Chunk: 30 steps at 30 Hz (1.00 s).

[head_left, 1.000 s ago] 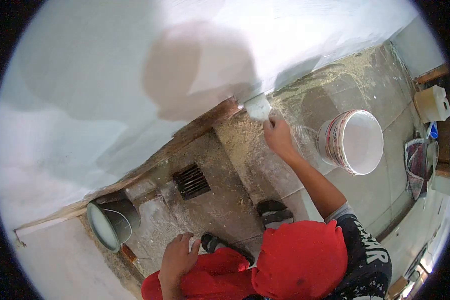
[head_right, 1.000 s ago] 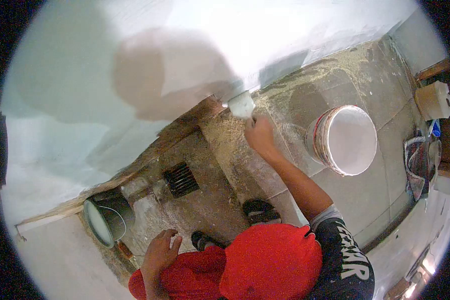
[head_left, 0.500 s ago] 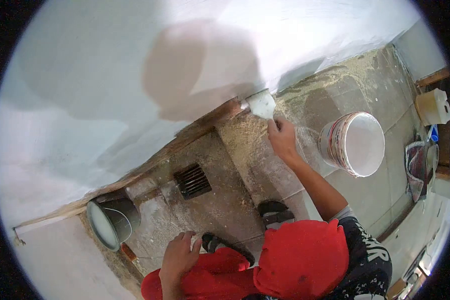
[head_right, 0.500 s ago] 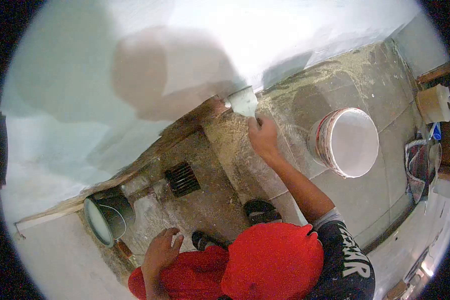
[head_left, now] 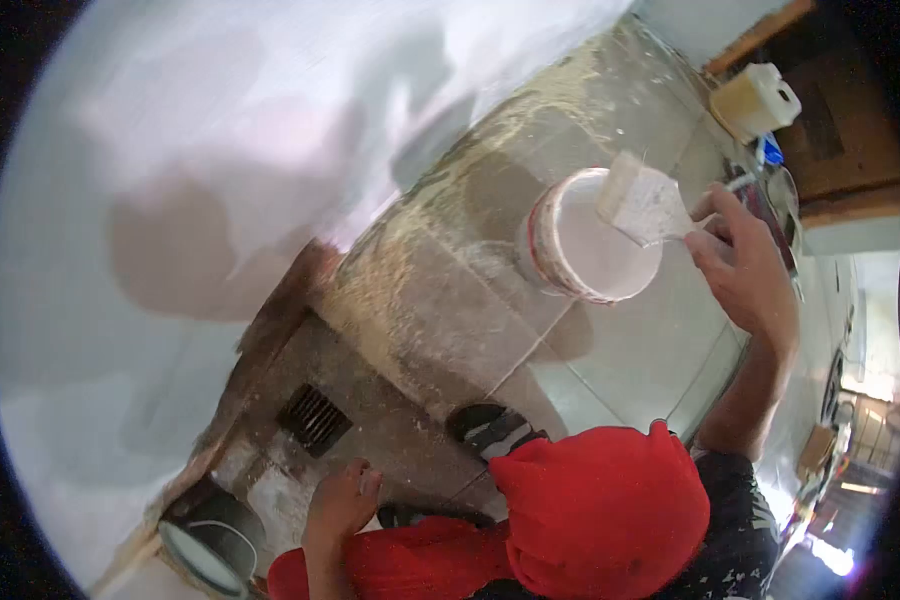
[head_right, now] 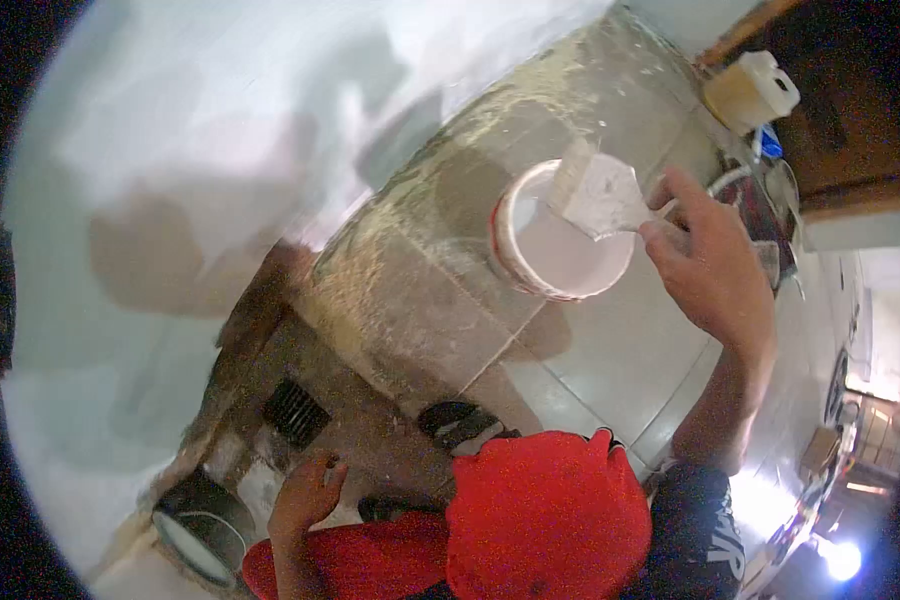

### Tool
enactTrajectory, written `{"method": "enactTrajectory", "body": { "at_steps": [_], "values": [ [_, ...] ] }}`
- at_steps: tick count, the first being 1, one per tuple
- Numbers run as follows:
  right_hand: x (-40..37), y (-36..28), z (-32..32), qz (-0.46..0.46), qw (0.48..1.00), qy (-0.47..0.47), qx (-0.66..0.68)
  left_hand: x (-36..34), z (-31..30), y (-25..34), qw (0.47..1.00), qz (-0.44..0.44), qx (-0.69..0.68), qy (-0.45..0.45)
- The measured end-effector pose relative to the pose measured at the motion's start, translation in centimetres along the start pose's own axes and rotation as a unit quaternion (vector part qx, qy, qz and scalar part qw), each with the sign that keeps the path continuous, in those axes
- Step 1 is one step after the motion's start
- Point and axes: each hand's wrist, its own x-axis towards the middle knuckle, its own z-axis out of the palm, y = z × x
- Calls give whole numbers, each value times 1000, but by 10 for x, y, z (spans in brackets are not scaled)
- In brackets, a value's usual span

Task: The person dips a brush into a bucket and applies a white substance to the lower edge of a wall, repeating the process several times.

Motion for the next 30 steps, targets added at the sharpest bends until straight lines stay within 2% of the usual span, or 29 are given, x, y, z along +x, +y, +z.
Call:
{"method": "enactTrajectory", "body": {
  "at_steps": [1, 3, 7, 9, 12, 15, 19, 22, 25, 28, 30],
  "values": [
    [3, 12, 2, 10, 1000, 9, 0, 6, -1, 3, 1000, 10, 8, 0],
    [16, 39, 25, -78, 990, -22, -115, 13, -2, 9, 1000, 4, 23, -16],
    [55, 45, 81, -84, 966, -129, -207, 20, 12, 4, 999, 12, 40, -22],
    [75, 49, 106, -140, 955, -156, -211, 16, 17, 6, 998, 12, 22, -49],
    [94, 47, 137, -147, 953, -149, -221, 11, 21, 5, 996, -36, 0, -80],
    [102, 43, 151, -143, 948, -163, -233, -1, 24, 3, 998, -46, 3, -39],
    [103, 42, 158, -144, 946, -179, -227, -6, 29, 1, 999, -34, -19, -28],
    [103, 48, 157, -166, 948, -161, -219, -5, 28, 4, 997, -63, -19, -36],
    [99, 53, 142, -141, 957, -156, -201, -2, 27, 3, 998, -58, -18, -27],
    [92, 69, 108, -155, 965, -123, -172, 1, 20, 9, 998, -53, -25, -37],
    [87, 87, 86, -224, 969, -62, -88, 5, 21, 7, 998, -61, -8, -24]
  ]
}}
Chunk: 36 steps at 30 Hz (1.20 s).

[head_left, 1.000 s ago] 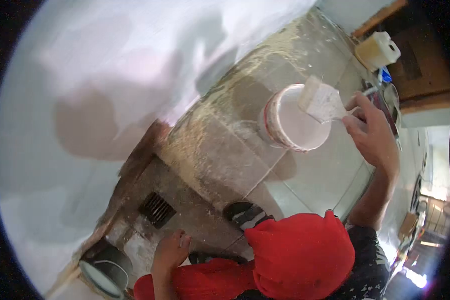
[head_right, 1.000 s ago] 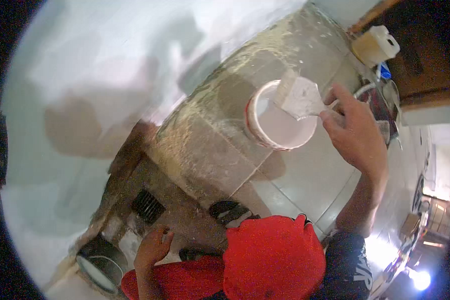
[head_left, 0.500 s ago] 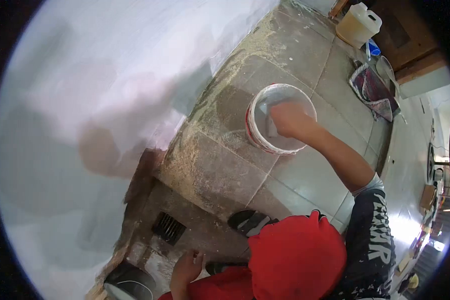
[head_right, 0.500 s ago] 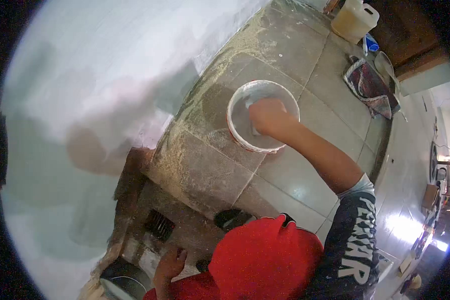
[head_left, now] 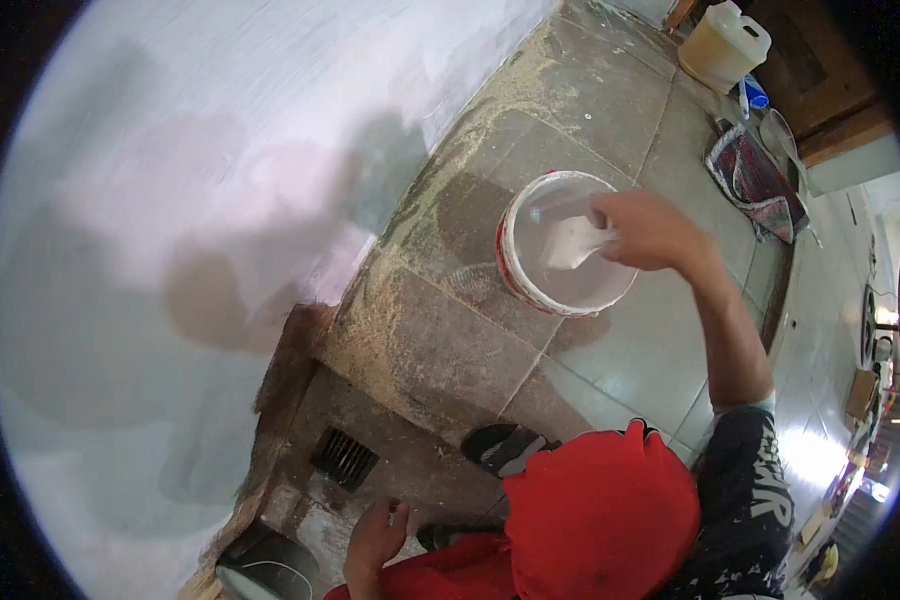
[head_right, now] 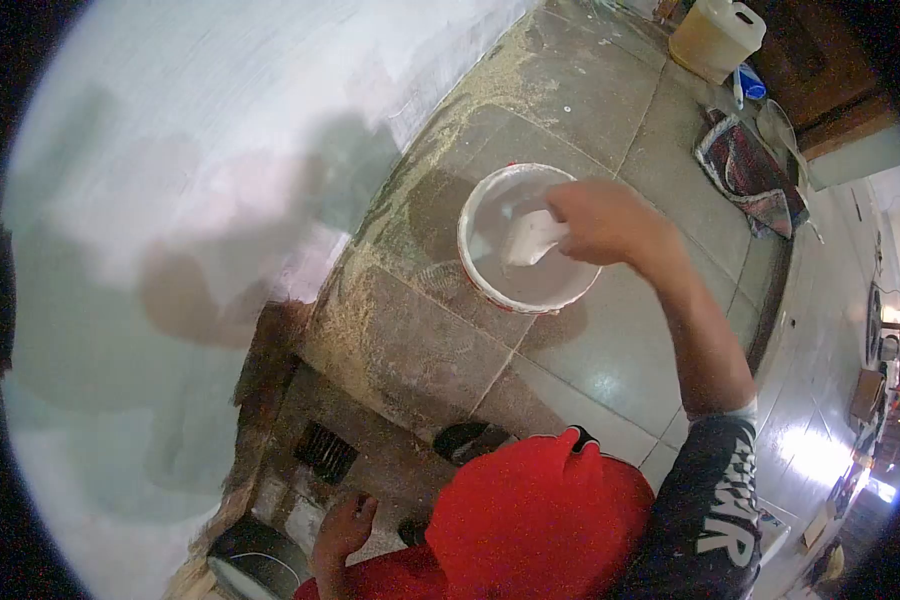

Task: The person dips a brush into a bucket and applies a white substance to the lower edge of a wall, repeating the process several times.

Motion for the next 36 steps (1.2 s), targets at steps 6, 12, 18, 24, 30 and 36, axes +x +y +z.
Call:
{"method": "enactTrajectory", "body": {
  "at_steps": [6, 12, 18, 24, 30, 36],
  "values": [
    [-29, 27, -51, 122, 939, -149, 286, 9, -3, 3, 1000, 11, -17, -3],
    [-48, 58, -33, 183, 885, -145, 402, 4, -10, 10, 1000, 8, 1, 3],
    [-41, 21, -38, 149, 849, -72, 501, -4, -4, 1, 998, 27, 16, 46],
    [-2, -119, 54, 164, 834, 20, 527, -21, 2, -11, 997, 17, -27, 69],
    [53, -188, 194, 14, 884, -88, 459, -25, 19, -56, 993, -9, -90, 72],
    [82, -194, 261, 124, 878, -69, 457, -40, 18, -83, 986, -69, -136, 73]
  ]
}}
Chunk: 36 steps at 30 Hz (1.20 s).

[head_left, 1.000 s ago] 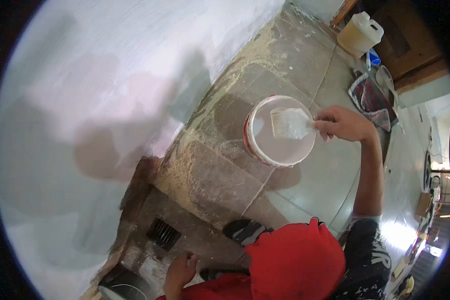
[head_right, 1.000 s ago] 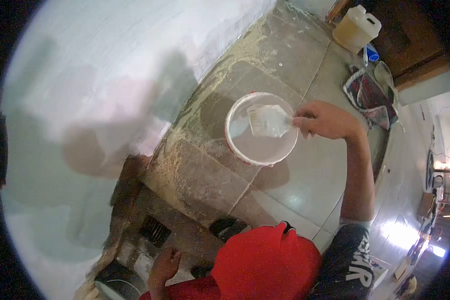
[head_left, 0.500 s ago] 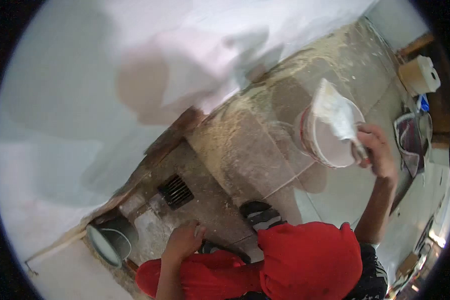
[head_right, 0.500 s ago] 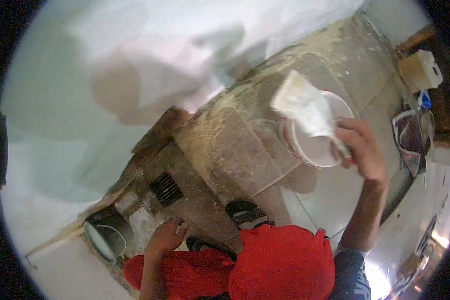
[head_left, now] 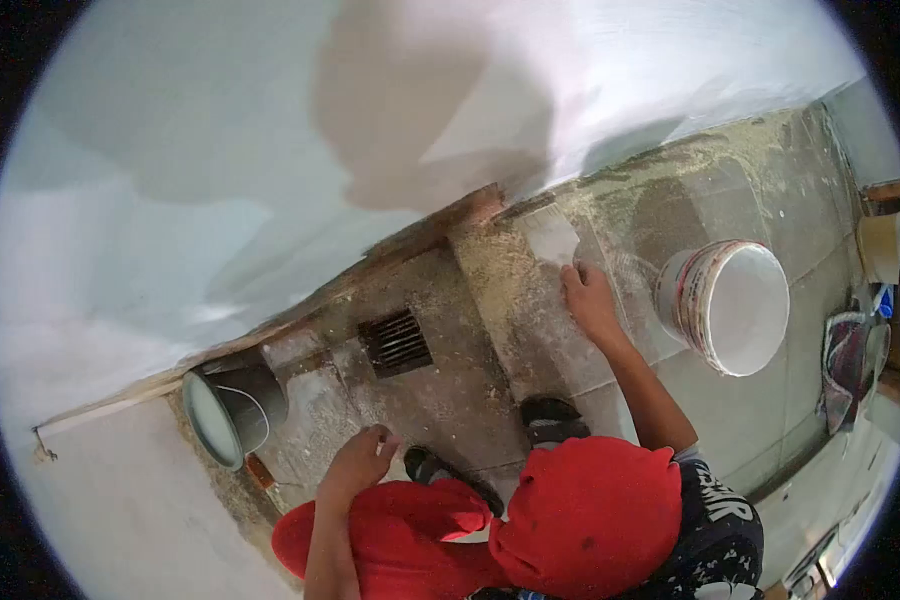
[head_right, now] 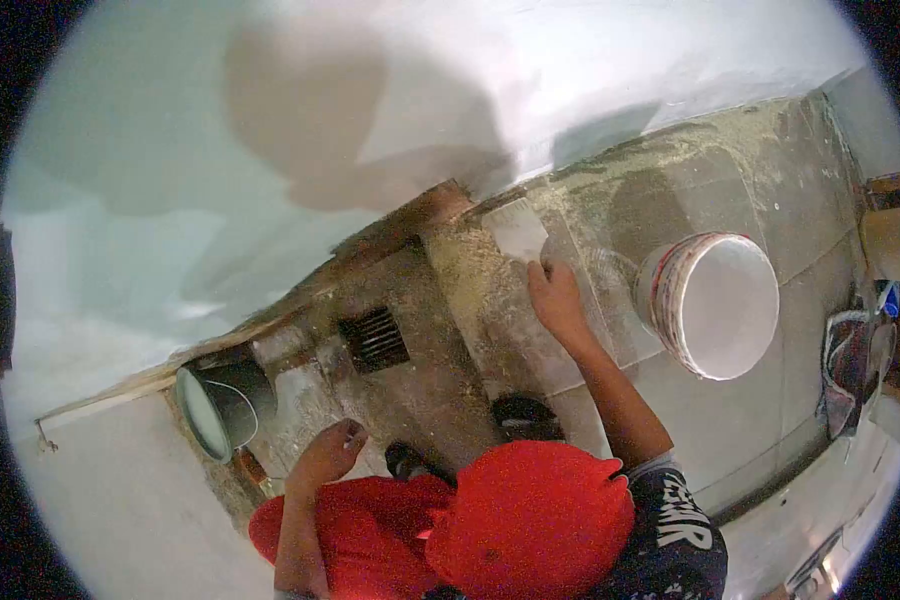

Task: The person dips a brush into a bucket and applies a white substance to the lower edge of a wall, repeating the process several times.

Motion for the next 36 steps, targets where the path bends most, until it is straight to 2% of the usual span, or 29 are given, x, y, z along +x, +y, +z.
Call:
{"method": "enactTrajectory", "body": {
  "at_steps": [1, 3, 8, 14, 16, 18, 20, 21, 23, 24, 26, 27, 29, 30, 32, 33, 35, 36],
  "values": [
    [4, -1, 2, -1, 1000, 1, 3, -2, -1, -1, 1000, 4, -19, 14],
    [5, -4, -1, -59, 998, 9, -36, -12, -3, 2, 999, -4, -38, 20],
    [12, -23, -1, -25, 999, 10, -34, -25, -4, 0, 996, -47, -73, 0],
    [17, -11, 0, -24, 999, 7, -34, -44, 9, -14, 992, 3, -85, 92],
    [14, -18, -4, -40, 999, 9, -30, -79, -3, 15, 993, -38, -93, 69],
    [13, -25, -10, -22, 999, -6, -46, -127, -6, 33, 966, -125, -143, -176],
    [14, -20, -8, -23, 998, -6, -51, -171, -7, 63, 944, -9, -142, -298],
    [15, -19, -7, -28, 998, -2, -53, -184, 21, 52, 943, -10, -147, -297],
    [11, -21, 0, -40, 998, 2, -50, -210, 90, 18, 964, 70, 66, -247],
    [4, -22, 4, -49, 998, 9, -45, -219, 96, 19, 964, 68, 66, -247],
    [-5, -29, 12, -47, 997, 0, -54, -229, 109, 21, 985, 148, 72, -54],
    [-7, -33, 14, -44, 997, -8, -67, -224, 97, 39, 985, 148, 71, -50],
    [-10, -36, 19, -45, 998, -6, -54, -203, 48, 86, 991, 93, 61, -72],
    [-11, -36, 23, -43, 998, -6, -41, -192, 39, 89, 991, 93, 65, -72],
    [-9, -35, 31, -48, 998, 7, -37, -168, 23, 83, 982, 94, -38, -160],
    [-9, -37, 34, -54, 998, 19, -37, -156, 7, 81, 982, 94, -34, -158],
    [-8, -45, 35, -24, 999, -3, -42, -131, -28, 77, 949, 1, -258, -183],
    [-6, -48, 33, 6, 998, -24, -52, -118, -37, 76, 971, 43, -219, -83]
  ]
}}
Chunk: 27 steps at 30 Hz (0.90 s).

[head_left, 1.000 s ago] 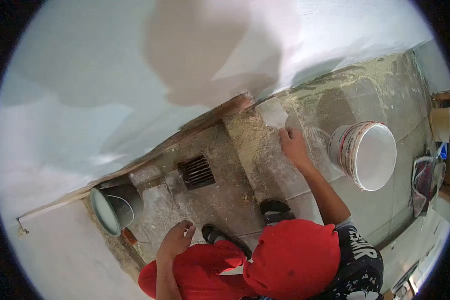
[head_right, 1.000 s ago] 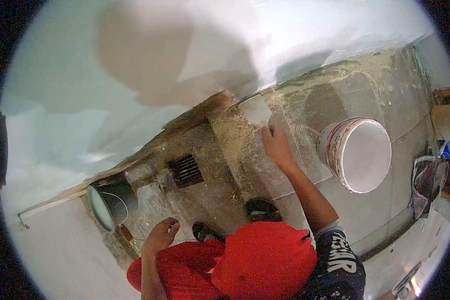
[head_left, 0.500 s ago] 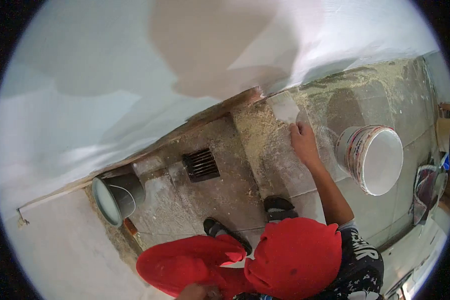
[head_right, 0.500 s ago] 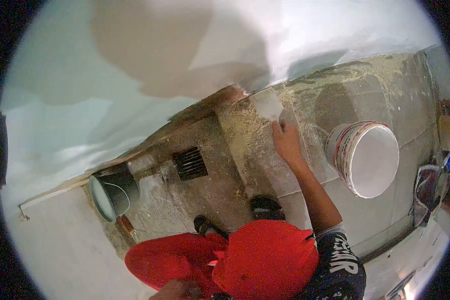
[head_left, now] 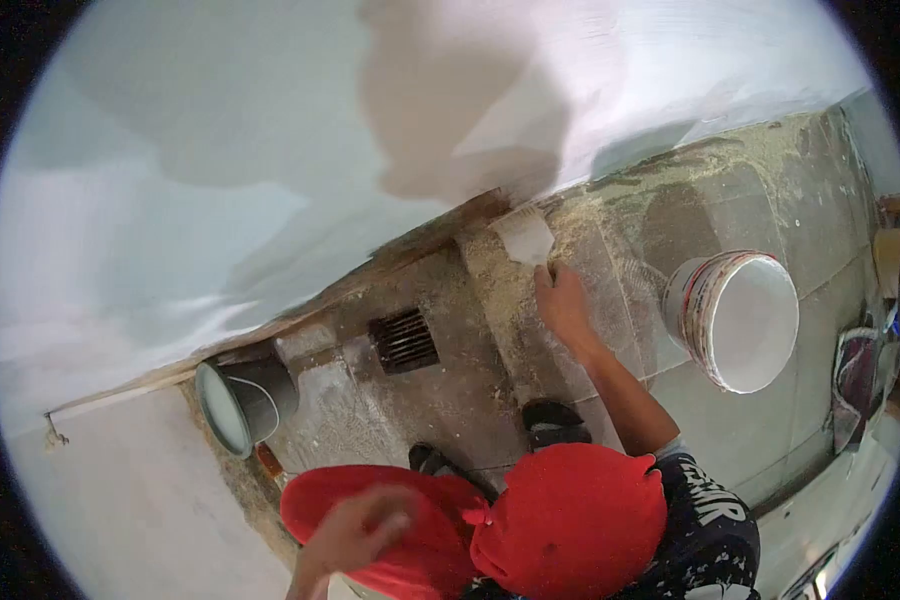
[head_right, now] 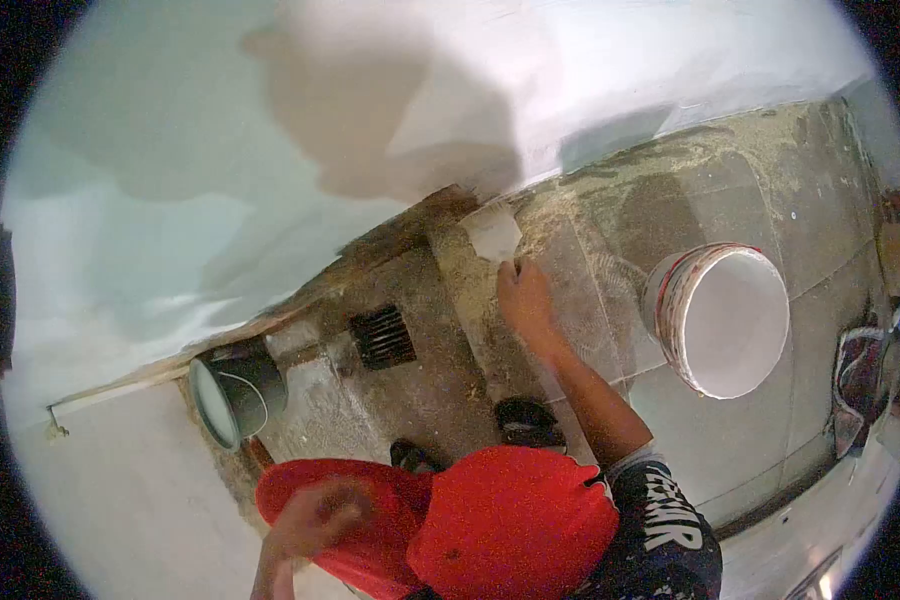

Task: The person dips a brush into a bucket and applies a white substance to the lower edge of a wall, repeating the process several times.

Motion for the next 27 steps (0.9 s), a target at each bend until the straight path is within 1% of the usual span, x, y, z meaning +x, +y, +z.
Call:
{"method": "enactTrajectory", "body": {
  "at_steps": [1, 2, 3, 5, 6, 7, 9, 10, 12, 13, 15, 16, 18, 22, 24, 27],
  "values": [
    [3, 1, -1, -1, 1000, 5, 0, 13, -9, 5, 993, 59, 49, 88],
    [5, 4, 1, -20, 1000, 13, -1, 31, -16, 14, 972, 94, 106, 185],
    [6, 8, 4, -38, 999, 16, -5, 46, -17, 22, 938, 125, 159, 280],
    [10, 15, 9, -36, 999, 16, 2, 79, -13, 4, 936, 114, 180, 280],
    [12, 16, 9, -34, 999, 17, 10, 90, -13, -1, 933, 104, 203, 279],
    [14, 17, 10, -38, 999, 16, 5, 90, -10, -5, 933, 105, 197, 281],
    [11, 16, 10, -49, 998, 29, -3, 83, -2, -12, 958, 118, 226, 127],
    [10, 13, 10, -49, 998, 27, -3, 81, 0, -16, 959, 117, 226, 127],
    [6, 7, 9, -28, 999, 36, -15, 81, 1, -25, 971, 69, 208, 94],
    [5, 6, 10, -25, 999, 37, -13, 83, -1, -28, 971, 68, 210, 93],
    [5, 6, 11, -37, 998, 49, -4, 86, -3, -32, 960, 81, 222, 152],
    [7, 6, 11, -37, 998, 49, -4, 87, -4, -31, 960, 81, 222, 152],
    [12, 7, 12, -18, 1000, 14, 9, 86, -5, -27, 962, 83, 194, 173],
    [11, 9, 16, -33, 999, 29, 32, 86, -6, -22, 969, 66, 185, 146],
    [4, 9, 12, -62, 995, 23, 76, 87, -6, -21, 973, 41, 186, 128],
    [-3, 19, 12, -69, 995, 44, 55, 87, -7, -20, 976, 51, 166, 133]
  ]
}}
